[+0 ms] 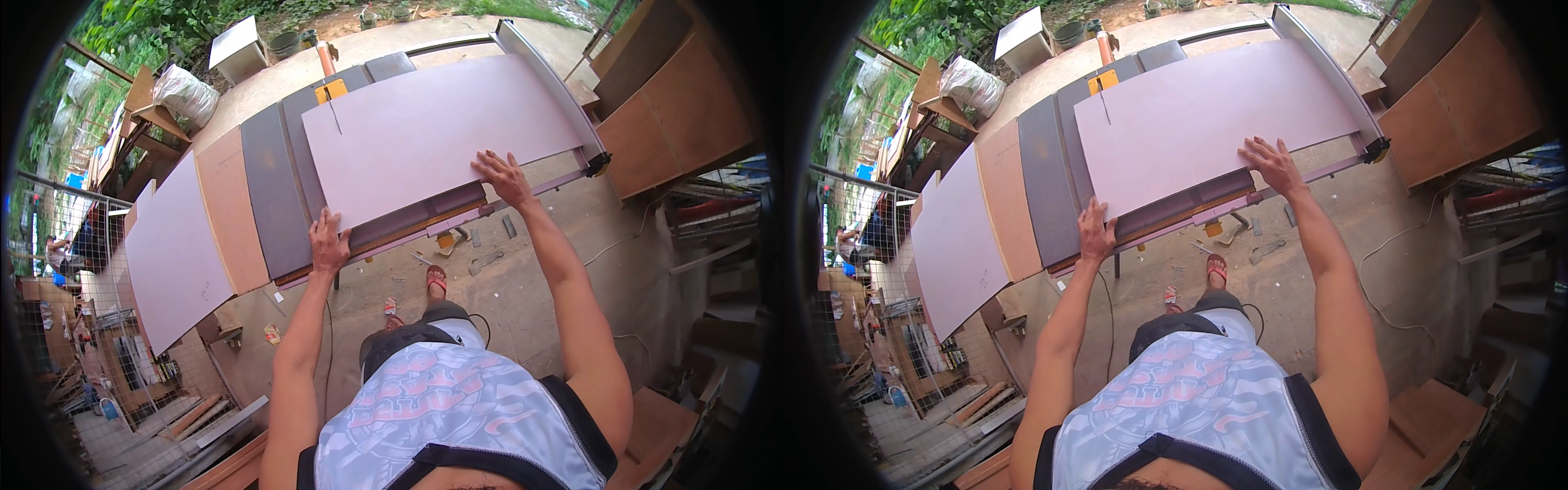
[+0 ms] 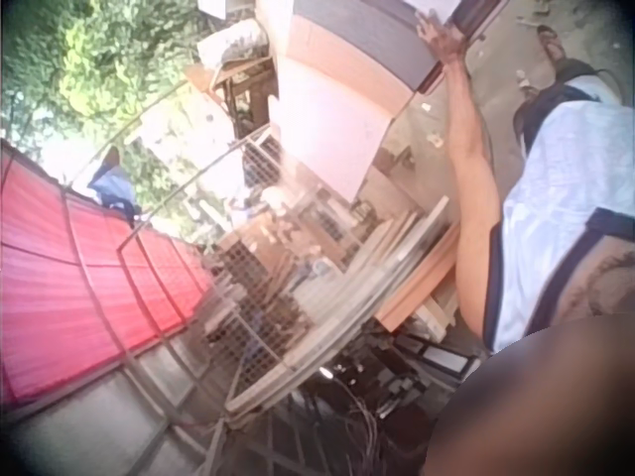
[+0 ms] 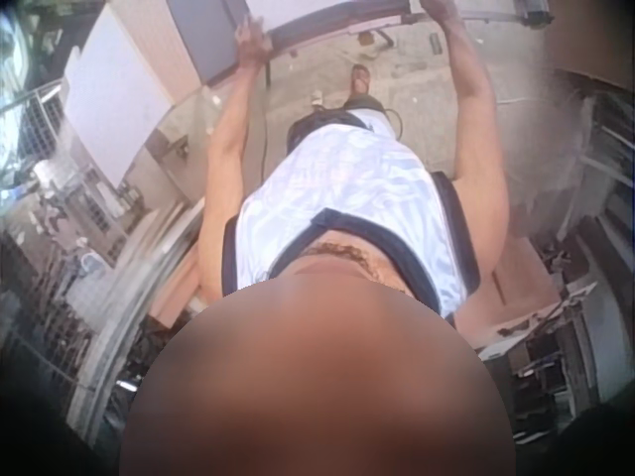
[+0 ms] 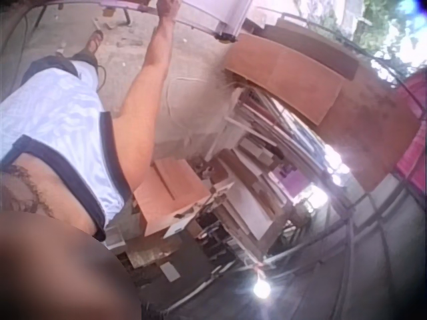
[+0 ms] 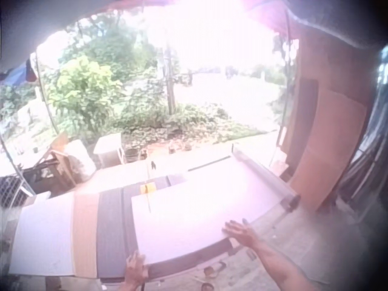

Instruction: The person carries a large white panel to a table saw, adjusts the fence, and cuts the panel into smaller pieces. They then carry the cut pieces to a cabinet frame and fit one piece into the cabinet.

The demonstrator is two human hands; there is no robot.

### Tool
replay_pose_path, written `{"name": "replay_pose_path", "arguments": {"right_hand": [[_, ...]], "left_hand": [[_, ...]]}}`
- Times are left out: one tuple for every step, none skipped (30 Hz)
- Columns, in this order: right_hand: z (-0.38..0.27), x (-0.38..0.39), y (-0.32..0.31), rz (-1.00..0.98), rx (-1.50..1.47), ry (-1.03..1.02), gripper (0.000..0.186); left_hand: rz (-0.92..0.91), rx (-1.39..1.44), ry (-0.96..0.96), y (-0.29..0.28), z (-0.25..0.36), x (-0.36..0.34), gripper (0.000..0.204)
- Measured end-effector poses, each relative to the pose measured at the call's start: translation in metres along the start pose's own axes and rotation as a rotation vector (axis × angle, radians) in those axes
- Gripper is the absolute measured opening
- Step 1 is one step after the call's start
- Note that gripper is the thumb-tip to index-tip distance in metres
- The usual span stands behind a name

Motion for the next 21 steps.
{"name": "replay_pose_path", "arguments": {"right_hand": [[0.0,-0.001,0.0,0.001,0.003,0.0,0.048],[0.002,-0.003,0.001,-0.017,0.006,0.013,0.047],[0.001,-0.004,0.0,0.001,0.002,-0.001,0.047],[0.001,-0.005,0.0,0.002,0.0,-0.001,0.046],[0.002,-0.006,0.0,-0.002,-0.002,0.005,0.045],[0.002,-0.007,0.001,0.006,-0.003,-0.003,0.045],[0.002,-0.008,0.0,0.01,-0.003,-0.006,0.045],[0.003,-0.009,0.002,0.007,-0.004,-0.004,0.044],[0.004,-0.01,0.002,0.014,-0.002,-0.009,0.045],[0.005,-0.011,0.003,0.015,0.001,-0.009,0.045],[0.006,-0.012,0.005,0.003,0.008,0.002,0.046],[0.006,-0.013,0.005,0.016,0.006,-0.011,0.046],[0.007,-0.014,0.006,0.018,0.008,-0.011,0.046],[0.01,-0.015,0.011,-0.036,0.025,0.02,0.046],[0.007,-0.016,0.007,0.014,0.015,-0.012,0.045],[0.008,-0.017,0.007,0.01,0.02,-0.01,0.045],[0.009,-0.018,0.009,-0.009,0.031,0.004,0.045],[0.009,-0.019,0.007,0.003,0.016,-0.004,0.045],[0.009,-0.021,0.006,0.003,0.007,-0.001,0.044],[0.009,-0.022,0.007,-0.009,-0.002,0.009,0.044],[0.008,-0.023,0.005,0.001,-0.003,0.003,0.044]], "left_hand": [[-0.004,-0.002,0.003,0.0,0.0,-0.001,0.049],[-0.011,0.0,-0.002,0.001,-0.001,-0.003,0.049],[-0.01,-0.008,0.007,0.0,-0.001,-0.004,0.049],[-0.012,-0.012,0.008,0.0,-0.001,-0.005,0.049],[-0.011,-0.01,0.007,0.0,-0.001,-0.006,0.049],[-0.015,-0.015,0.012,0.0,-0.001,-0.008,0.048],[-0.014,-0.016,0.014,0.0,-0.001,-0.009,0.048],[-0.017,-0.012,0.01,0.0,-0.002,-0.01,0.047],[-0.015,-0.016,0.016,0.0,-0.001,-0.011,0.047],[-0.014,-0.016,0.018,0.0,-0.001,-0.012,0.047],[-0.013,-0.011,0.015,0.0,-0.002,-0.013,0.046],[-0.017,-0.02,0.019,0.0,-0.002,-0.014,0.046],[-0.021,-0.023,0.019,0.001,-0.002,-0.014,0.047],[-0.036,-0.024,0.009,0.002,-0.003,-0.016,0.047],[-0.027,-0.031,0.015,0.001,-0.003,-0.016,0.047],[-0.029,-0.035,0.011,0.001,-0.003,-0.018,0.047],[-0.028,-0.034,0.004,0.001,-0.004,-0.019,0.047],[-0.036,-0.034,0.002,0.002,-0.005,-0.02,0.047],[-0.039,-0.029,-0.005,0.002,-0.006,-0.021,0.047],[-0.038,-0.021,-0.01,0.003,-0.007,-0.022,0.047],[-0.039,-0.025,-0.009,0.003,-0.007,-0.023,0.047]]}}
Point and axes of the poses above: each hand's wrist, its own x-axis away from the middle knuckle, its own y-axis out of the palm, z = x × y, the point moved 9 cm from there along -x, towards the middle knuckle, and after that the axes turned 3 degrees about -x, right-handed, at the moved point
